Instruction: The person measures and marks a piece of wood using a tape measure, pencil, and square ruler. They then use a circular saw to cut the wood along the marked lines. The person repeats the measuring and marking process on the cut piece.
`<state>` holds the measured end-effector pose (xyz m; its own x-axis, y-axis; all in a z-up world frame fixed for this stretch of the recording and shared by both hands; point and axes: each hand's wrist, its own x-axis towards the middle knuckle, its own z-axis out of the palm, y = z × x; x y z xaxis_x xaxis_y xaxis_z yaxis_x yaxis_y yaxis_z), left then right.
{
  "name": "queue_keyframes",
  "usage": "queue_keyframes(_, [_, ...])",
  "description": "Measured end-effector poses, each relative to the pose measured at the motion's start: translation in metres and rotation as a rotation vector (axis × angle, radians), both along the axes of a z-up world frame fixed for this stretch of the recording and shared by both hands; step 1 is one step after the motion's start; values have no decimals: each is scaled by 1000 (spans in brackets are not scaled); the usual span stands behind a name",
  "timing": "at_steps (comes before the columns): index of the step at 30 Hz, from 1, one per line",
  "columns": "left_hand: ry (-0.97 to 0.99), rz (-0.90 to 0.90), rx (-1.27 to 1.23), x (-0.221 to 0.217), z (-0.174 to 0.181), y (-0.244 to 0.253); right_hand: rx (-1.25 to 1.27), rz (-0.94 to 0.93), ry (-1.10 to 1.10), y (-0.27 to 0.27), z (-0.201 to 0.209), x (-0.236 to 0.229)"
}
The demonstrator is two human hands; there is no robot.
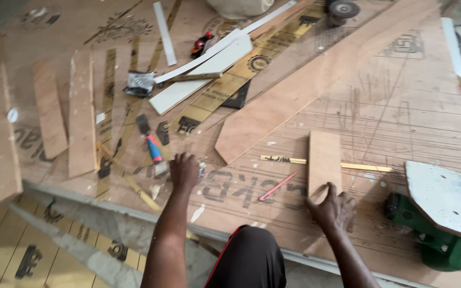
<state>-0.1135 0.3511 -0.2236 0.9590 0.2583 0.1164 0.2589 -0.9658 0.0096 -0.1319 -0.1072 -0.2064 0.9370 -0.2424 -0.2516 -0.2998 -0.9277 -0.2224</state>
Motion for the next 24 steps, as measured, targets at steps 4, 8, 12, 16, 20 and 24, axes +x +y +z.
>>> queue_keyframes(4, [-59,-11,-44,54,-1,-5,-181,67,-138,-3,-15,-18])
queue_keyframes(8, [-72,-105,-103,136,-7,-34,-221,103,-255,-5,-31,-32])
queue_keyframes(12, [-17,-153,-45,209,-15,-60,-239,108,-247,-4,-37,-33])
queue_keyframes(16, [-37,-159,-8,260,-26,-67,-180,86,-371,-1,-32,-30])
queue_keyframes(20, [65,-100,30,288,-36,-68,-147,82,-371,-3,-31,-26])
queue_keyframes(24, [119,-99,123,292,-36,-71,-119,83,-380,-2,-30,-28])
